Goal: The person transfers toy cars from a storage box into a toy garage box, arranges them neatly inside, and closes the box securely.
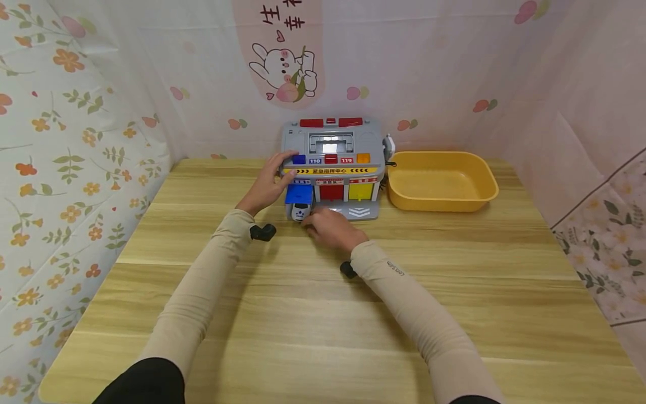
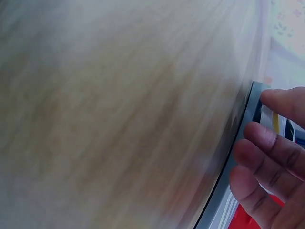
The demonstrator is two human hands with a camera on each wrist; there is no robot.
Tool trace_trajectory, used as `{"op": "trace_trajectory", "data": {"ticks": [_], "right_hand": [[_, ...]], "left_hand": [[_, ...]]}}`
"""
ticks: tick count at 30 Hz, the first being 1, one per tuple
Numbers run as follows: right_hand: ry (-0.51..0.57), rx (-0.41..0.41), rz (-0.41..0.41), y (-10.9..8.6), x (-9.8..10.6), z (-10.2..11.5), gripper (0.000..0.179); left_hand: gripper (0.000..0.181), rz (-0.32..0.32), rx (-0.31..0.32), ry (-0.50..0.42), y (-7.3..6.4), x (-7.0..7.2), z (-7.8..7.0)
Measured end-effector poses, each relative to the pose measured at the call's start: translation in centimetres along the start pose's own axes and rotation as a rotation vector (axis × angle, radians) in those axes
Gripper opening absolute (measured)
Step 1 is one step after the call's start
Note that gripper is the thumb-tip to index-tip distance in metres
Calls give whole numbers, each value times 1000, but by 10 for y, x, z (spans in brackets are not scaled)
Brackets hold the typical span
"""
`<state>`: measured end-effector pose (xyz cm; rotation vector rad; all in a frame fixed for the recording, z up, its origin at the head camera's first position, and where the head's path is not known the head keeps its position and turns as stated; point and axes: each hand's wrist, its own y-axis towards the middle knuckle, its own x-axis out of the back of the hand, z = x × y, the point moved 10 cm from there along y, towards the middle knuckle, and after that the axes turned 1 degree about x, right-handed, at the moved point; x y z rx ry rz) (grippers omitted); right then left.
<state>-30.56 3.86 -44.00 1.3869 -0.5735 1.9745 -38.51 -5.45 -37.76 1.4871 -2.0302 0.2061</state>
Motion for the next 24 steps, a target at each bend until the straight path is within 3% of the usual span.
{"op": "trace_trajectory", "data": {"ticks": [6,14,24], "right_hand": [[-4,-21,3,-1,0,-1,26],[-135,-254,31,-5,6,-22,42],[-111,-232,51,-7,5,-21,40]], "left_hand": [[46,0,-2,0,-1,-1,-1],[47,1,7,-1,0,-1,0],[47,-8,-1,-1,-1,0,0]]}}
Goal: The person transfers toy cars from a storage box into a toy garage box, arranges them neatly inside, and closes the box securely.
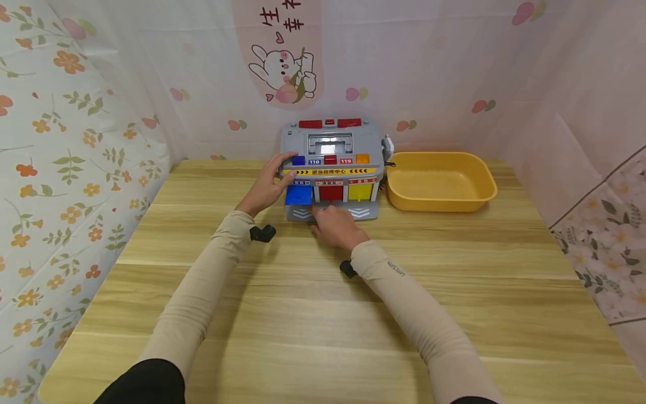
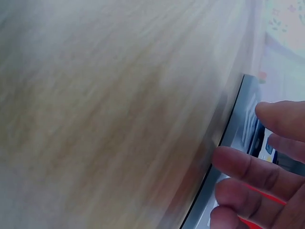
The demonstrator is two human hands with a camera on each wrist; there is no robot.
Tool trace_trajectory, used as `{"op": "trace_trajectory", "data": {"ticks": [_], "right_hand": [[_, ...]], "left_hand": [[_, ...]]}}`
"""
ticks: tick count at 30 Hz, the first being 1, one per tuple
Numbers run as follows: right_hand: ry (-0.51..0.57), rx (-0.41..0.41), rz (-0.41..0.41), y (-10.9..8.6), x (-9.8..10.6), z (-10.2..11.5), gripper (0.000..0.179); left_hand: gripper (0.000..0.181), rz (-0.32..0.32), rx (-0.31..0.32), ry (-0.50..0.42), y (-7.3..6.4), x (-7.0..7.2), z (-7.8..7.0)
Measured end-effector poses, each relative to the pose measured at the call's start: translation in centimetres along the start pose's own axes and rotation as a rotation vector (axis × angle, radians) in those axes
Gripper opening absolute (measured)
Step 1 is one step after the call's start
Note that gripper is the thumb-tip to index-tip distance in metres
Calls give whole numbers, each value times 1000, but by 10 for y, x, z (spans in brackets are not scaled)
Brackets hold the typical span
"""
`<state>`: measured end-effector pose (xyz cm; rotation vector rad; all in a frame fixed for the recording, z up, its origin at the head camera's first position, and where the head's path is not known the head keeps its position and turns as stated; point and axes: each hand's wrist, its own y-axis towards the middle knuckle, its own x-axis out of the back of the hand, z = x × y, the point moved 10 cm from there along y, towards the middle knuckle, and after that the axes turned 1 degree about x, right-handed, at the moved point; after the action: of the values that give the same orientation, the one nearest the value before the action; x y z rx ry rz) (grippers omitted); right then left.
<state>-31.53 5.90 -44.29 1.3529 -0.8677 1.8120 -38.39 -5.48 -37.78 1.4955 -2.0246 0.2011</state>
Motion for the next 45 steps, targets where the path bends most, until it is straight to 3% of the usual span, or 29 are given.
{"op": "trace_trajectory", "data": {"ticks": [10,23,36,45], "right_hand": [[20,-21,-1,-5,3,-4,42],[59,-21,-27,-12,15,-10,46],[75,-11,-127,-29,45,-17,34],[64,-32,-289,-47,84,-29,28]], "left_hand": [[45,9,-34,2,-1,-3,0],[40,36,-32,40,-1,-4,-2],[40,42,-41,37,-1,-1,1],[40,54,-70,59,2,-1,0]]}}
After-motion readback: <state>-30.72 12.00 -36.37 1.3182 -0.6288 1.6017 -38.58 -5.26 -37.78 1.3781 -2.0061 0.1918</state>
